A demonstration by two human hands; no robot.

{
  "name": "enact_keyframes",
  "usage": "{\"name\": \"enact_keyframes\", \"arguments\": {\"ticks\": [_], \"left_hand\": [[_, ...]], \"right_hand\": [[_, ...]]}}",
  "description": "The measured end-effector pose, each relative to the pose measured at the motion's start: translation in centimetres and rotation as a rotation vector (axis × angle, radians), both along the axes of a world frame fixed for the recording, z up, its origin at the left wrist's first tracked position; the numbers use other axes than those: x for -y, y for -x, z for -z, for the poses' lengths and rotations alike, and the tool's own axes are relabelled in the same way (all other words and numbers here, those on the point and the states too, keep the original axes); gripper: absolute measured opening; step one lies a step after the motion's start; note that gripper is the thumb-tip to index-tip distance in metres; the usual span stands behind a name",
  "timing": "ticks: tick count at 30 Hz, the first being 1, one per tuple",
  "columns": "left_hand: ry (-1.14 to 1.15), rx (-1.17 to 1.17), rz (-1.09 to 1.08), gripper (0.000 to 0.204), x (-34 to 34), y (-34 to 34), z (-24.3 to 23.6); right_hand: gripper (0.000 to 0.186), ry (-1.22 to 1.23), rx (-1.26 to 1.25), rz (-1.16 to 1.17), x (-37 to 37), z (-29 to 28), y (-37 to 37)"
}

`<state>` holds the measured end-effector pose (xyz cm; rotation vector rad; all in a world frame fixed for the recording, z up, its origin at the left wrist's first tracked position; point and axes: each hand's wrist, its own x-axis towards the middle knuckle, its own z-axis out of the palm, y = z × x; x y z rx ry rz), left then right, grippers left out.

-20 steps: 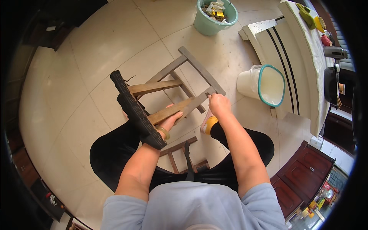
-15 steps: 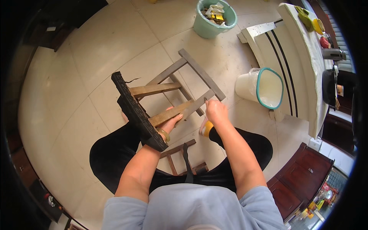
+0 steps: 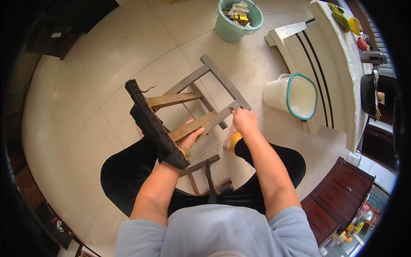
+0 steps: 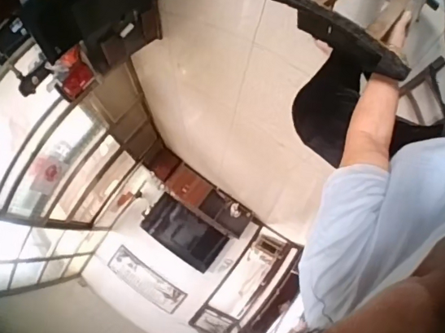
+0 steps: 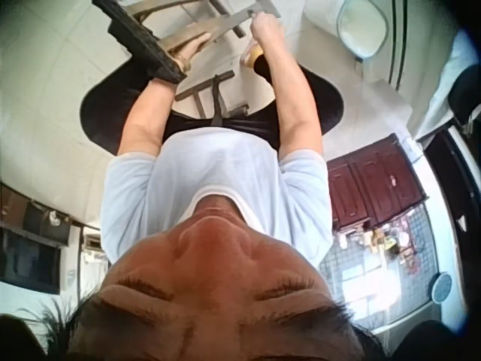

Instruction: The person is repairing a small wooden stool. They use a utility knife to scrape and smooth the wooden frame while sitting on the floor. The stool is repositioned several times to access different areas.

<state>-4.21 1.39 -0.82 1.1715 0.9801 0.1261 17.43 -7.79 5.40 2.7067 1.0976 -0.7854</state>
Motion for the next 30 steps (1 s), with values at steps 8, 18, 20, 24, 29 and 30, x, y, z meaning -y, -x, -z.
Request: {"name": "enact_keyframes", "arguments": {"ticks": [8,18,20,24,29,30], "left_hand": [[0.038,-0.022,-0.052,0.053,-0.5,-0.4,-1.9],[0.082,-0.15,0.05,0.038,-0.7,-0.5,-2.6],[0.165,-0.139,0.06,0.037,-0.7,-0.5,-2.4],[0.151,-0.129,0.11,0.042,-0.7,0.3,-1.5],[0.15,-0.175,0.125,0.045,-0.8,0.1,-2.6],[0.139,-0.184,0.126,0.047,-0.8,0.2,-2.6]], "right_hand": [[0.039,-0.197,-0.035,0.152,1.8,1.6,0.9],[0.035,-0.446,-0.786,0.868,0.1,-1.8,0.9],[0.034,-0.503,-0.887,0.939,0.6,-0.2,1.6],[0.032,-0.592,-0.982,1.05,0.6,1.1,2.7],[0.033,-0.661,-0.971,1.137,0.1,2.3,2.7],[0.034,-0.663,-0.957,1.152,-0.2,2.6,2.7]]}}
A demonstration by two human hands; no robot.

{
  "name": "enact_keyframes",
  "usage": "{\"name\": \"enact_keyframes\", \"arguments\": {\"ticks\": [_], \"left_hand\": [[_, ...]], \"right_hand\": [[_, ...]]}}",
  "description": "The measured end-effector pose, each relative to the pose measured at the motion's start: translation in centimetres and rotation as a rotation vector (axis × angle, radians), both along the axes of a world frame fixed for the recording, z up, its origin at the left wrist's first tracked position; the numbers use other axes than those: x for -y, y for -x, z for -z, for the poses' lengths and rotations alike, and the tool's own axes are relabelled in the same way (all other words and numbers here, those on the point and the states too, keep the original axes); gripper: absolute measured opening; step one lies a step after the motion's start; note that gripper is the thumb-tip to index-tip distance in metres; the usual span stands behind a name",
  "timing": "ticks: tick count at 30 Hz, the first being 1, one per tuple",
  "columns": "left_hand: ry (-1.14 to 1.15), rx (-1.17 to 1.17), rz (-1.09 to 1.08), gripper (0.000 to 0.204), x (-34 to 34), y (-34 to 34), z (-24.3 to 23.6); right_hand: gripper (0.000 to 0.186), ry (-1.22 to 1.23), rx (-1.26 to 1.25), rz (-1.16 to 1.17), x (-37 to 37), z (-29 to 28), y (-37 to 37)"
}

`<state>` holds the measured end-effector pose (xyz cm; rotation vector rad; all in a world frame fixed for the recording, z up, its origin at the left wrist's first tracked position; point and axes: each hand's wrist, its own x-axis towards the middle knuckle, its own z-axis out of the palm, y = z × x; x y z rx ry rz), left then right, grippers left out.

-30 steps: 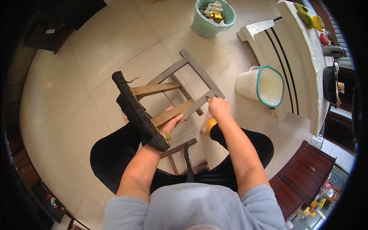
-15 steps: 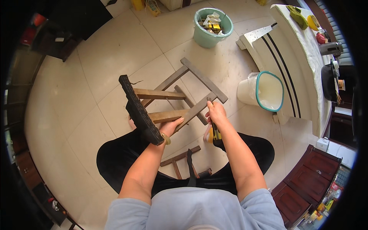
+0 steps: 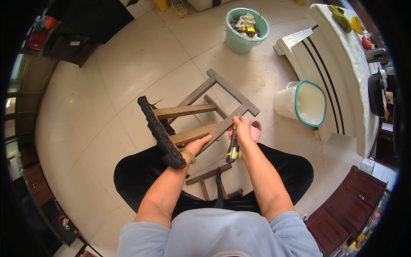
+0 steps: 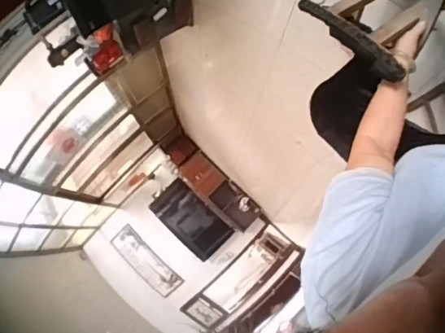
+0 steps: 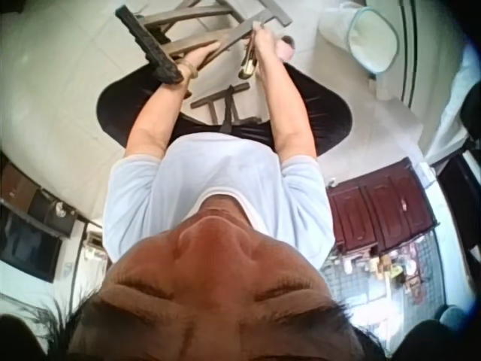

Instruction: The person is repairing a small wooden stool. They use a utility knife to scrape and smooth the wooden frame while sitting on the floor. The stool is repositioned several times to access different areas.

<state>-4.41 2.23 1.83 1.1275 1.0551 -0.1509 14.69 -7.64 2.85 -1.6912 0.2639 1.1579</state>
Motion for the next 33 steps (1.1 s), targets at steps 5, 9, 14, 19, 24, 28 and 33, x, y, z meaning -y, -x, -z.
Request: {"name": "enact_keyframes", "arguments": {"ticks": [5,9,14,19,24,28,33], "left_hand": [[-0.144,-0.097,0.086,0.057,-0.7,-0.2,-1.4],[-0.192,-0.141,0.163,0.066,-1.5,0.0,-1.7],[-0.236,-0.213,0.259,0.066,-2.4,-1.1,-4.5],[-0.511,-0.227,0.33,0.068,-3.4,-0.5,-5.5],[-0.534,-0.403,0.579,0.062,-3.0,-2.4,-12.7],[-1.198,-0.019,0.794,0.063,1.8,0.4,-16.0],[-1.029,0.316,0.716,0.058,1.6,-1.1,-21.3]], "right_hand": [[0.033,-0.01,0.012,0.013,-0.9,0.0,-0.2],[0.033,-0.012,-0.011,0.046,-1.2,0.5,0.0],[0.032,-0.047,-0.023,0.115,-0.9,1.3,-0.5],[0.037,-0.055,-0.022,0.152,-1.9,1.3,-0.4],[0.037,-0.054,-0.089,0.219,-2.5,1.3,-0.4],[0.034,-0.058,-0.103,0.25,-2.5,1.7,-0.6],[0.033,-0.048,-0.164,0.29,-2.3,1.7,0.0]]}}
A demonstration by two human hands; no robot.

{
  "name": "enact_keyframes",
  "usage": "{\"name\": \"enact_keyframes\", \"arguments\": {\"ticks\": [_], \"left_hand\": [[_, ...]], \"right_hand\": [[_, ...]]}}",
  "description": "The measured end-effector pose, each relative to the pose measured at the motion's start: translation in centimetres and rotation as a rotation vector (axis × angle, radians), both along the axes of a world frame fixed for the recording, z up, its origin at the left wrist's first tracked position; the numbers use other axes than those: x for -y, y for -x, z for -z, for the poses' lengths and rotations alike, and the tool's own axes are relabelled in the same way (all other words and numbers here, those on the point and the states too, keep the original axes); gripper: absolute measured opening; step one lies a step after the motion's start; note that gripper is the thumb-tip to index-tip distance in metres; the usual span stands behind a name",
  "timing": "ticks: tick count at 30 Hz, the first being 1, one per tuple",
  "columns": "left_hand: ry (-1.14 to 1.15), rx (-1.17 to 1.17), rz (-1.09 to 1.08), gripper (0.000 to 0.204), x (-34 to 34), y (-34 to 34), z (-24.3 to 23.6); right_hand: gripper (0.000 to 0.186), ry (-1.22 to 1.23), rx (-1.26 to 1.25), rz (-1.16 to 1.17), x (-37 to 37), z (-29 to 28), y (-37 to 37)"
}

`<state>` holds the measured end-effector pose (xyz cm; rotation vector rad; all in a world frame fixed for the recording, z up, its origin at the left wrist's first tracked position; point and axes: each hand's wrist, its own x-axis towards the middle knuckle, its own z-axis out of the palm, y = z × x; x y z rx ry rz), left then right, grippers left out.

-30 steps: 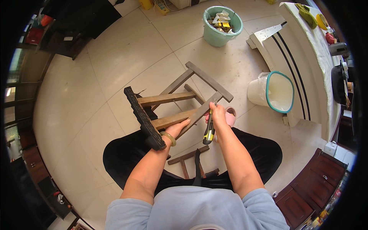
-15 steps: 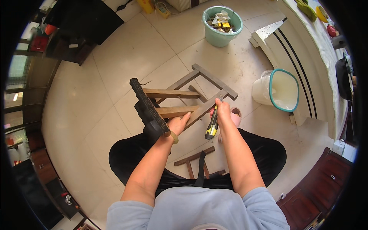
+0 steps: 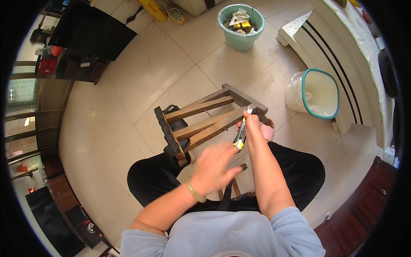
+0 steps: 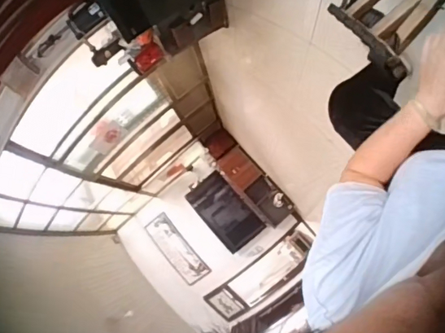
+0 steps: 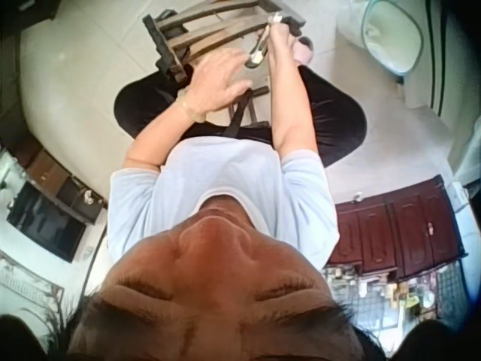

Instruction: The person is repairing a small wooden stool. They use a utility knife to scrape and smooth the wooden frame while sitting on the floor. The stool is repositioned several times to access different areas.

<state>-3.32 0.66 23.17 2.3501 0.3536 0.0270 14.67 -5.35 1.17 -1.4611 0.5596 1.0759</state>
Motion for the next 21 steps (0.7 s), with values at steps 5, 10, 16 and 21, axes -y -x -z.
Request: {"name": "enact_keyframes", "arguments": {"ticks": [5,10,16,21], "left_hand": [[0.188,-0.119,-0.457,0.047,-10.3,-3.3,5.9],[0.234,-0.519,-0.514,0.06,-13.7,-3.1,16.8],[0.386,-0.683,-0.402,0.073,-11.9,-2.6,27.4],[0.519,-0.8,-0.163,0.082,-11.4,-2.8,29.9]], "right_hand": [[0.031,0.115,0.165,-0.046,-1.6,-1.0,1.7],[0.03,0.244,0.293,-0.152,-1.6,0.8,2.7],[0.028,0.228,0.311,-0.11,-1.1,1.2,3.1],[0.028,0.215,0.258,-0.09,-1.3,0.6,3.6]]}}
